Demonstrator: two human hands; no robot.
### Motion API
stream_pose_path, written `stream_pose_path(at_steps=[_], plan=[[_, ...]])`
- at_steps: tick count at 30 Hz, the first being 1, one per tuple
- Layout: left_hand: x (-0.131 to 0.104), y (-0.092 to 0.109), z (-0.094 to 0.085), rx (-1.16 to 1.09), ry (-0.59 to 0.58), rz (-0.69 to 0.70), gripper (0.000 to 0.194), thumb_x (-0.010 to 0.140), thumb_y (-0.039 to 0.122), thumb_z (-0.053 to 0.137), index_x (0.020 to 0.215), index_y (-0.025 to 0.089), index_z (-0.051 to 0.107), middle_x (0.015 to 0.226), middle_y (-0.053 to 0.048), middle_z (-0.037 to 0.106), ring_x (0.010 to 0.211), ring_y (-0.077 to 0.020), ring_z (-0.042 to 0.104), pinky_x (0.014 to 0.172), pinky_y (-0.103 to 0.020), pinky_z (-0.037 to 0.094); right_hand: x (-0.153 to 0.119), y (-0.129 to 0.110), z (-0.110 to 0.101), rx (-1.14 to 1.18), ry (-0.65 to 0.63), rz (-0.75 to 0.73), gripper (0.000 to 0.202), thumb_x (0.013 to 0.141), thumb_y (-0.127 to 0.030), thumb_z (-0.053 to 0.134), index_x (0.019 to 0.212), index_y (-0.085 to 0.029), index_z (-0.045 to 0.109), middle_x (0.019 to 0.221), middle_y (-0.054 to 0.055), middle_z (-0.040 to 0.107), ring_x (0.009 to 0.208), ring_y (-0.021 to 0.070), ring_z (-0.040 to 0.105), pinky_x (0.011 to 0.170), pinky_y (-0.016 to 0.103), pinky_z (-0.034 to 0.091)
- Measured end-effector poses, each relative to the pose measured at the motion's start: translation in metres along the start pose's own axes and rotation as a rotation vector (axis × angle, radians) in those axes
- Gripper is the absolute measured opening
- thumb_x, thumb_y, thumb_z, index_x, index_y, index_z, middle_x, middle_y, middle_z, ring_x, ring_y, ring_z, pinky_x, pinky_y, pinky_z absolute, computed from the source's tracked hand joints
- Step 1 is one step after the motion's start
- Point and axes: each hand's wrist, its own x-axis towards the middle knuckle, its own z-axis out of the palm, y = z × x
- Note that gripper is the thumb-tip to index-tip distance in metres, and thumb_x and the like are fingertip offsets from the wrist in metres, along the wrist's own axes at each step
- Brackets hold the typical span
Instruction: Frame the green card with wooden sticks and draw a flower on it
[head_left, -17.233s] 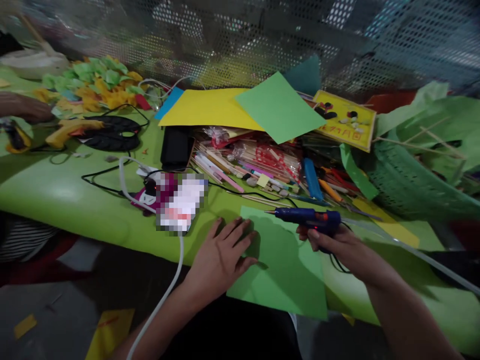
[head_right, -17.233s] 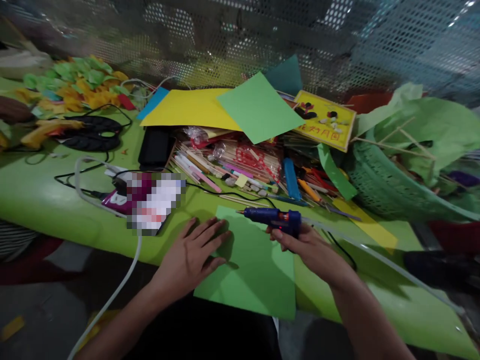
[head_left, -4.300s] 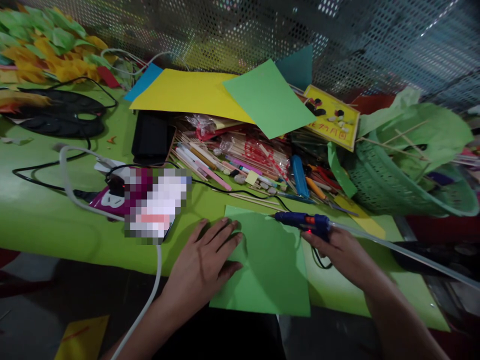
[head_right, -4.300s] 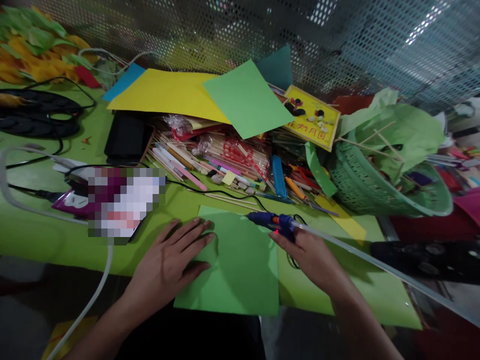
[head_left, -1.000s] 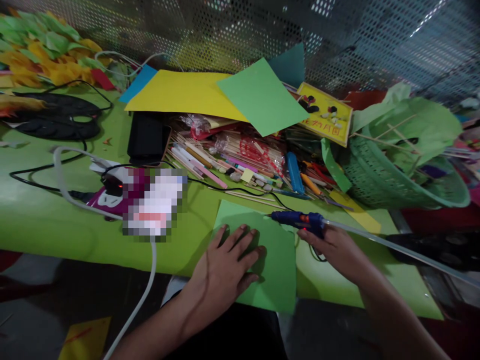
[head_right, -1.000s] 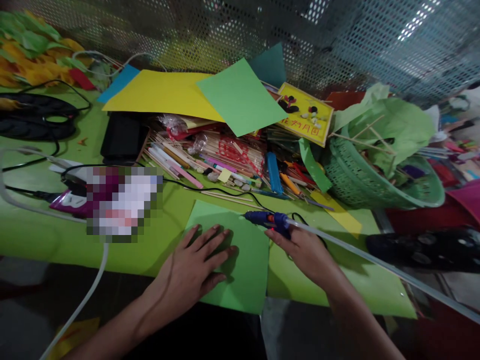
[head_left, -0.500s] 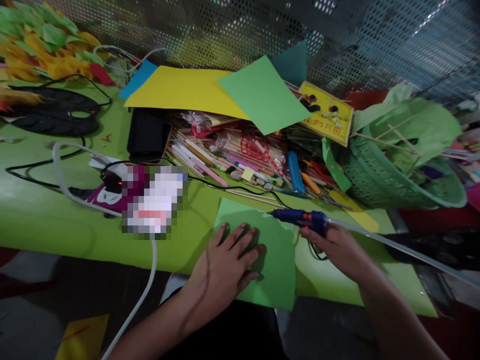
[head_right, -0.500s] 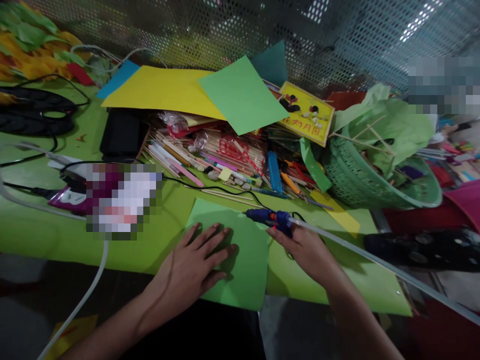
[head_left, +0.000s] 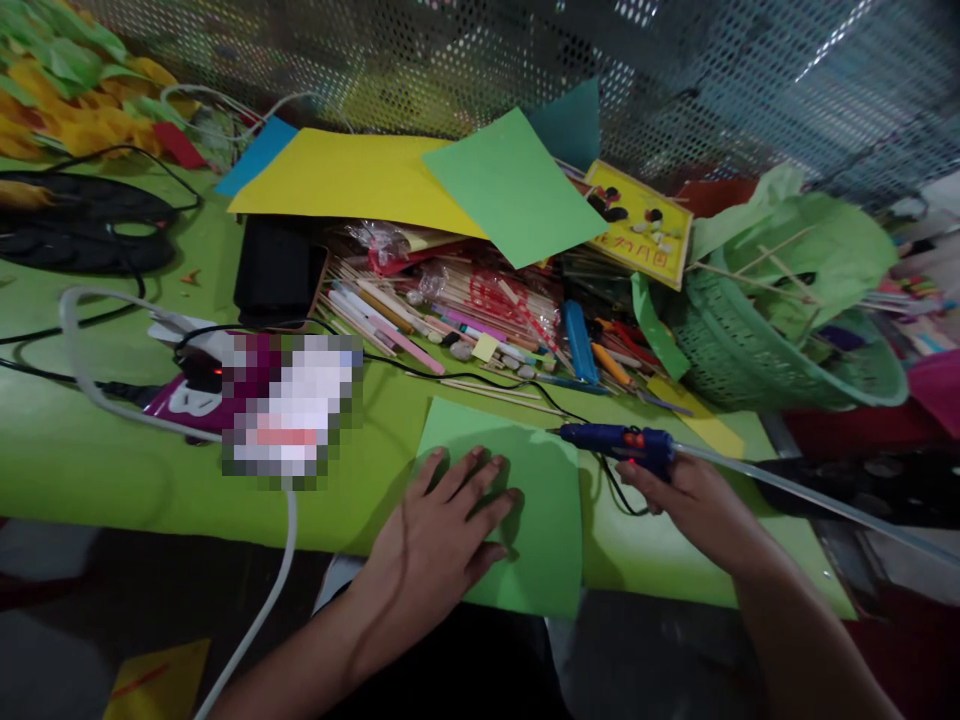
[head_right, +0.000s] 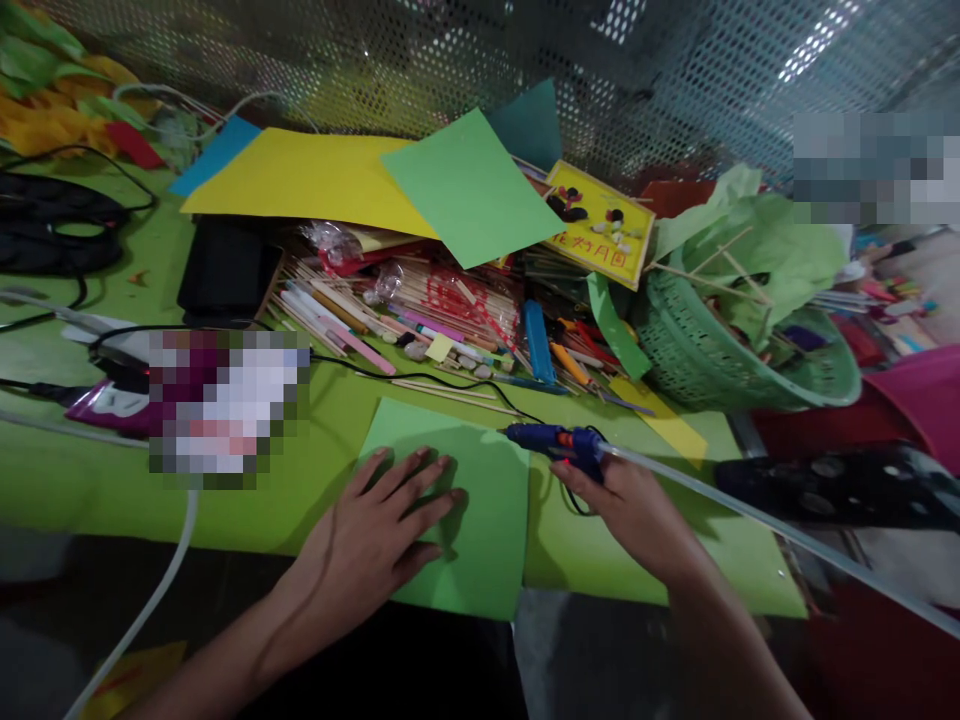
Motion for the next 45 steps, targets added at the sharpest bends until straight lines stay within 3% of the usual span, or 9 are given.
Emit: stream_pose_path(at_steps=[16, 30, 45], plan=[[-0.001, -0.001, 0.000, 0.012, -0.017, 0.017, 0.046, 0.102, 0.052, 0.053, 0.145, 0.035, 0.054, 0.161, -0.001, 0.047, 0.148, -0.0271, 0.041, 0.123, -0.052, 0.024, 0.004, -0.011, 0.005, 0.015, 0.023, -0.044, 0.049, 0.089, -0.066, 0.053, 0.063, -0.025, 0.054, 0.056, 0.001, 0.056, 0.056, 0.0200, 0.054, 0.051, 0.030, 0.039], [-0.001, -0.002, 0.000, 0.015, -0.043, 0.011, 0.046, 0.102, 0.054, 0.052, 0.144, 0.035, 0.055, 0.162, 0.000, 0.045, 0.149, -0.0277, 0.040, 0.123, -0.054, 0.024, 0.006, -0.007, 0.007, -0.002, 0.001, -0.034, 0.050, 0.089, -0.067, 0.052, 0.062, -0.025, 0.050, 0.058, 0.001, 0.055, 0.057, 0.0193, 0.053, 0.053, 0.030, 0.037], [-0.001, -0.003, 0.005, 0.008, -0.026, 0.005, 0.050, 0.097, 0.051, 0.062, 0.144, 0.034, 0.055, 0.160, -0.001, 0.048, 0.150, -0.0266, 0.039, 0.125, -0.052, 0.021, -0.006, 0.005, -0.002, 0.049, 0.008, 0.034, 0.050, 0.088, -0.068, 0.052, 0.066, -0.024, 0.057, 0.054, 0.001, 0.059, 0.052, 0.0196, 0.055, 0.049, 0.030, 0.042]])
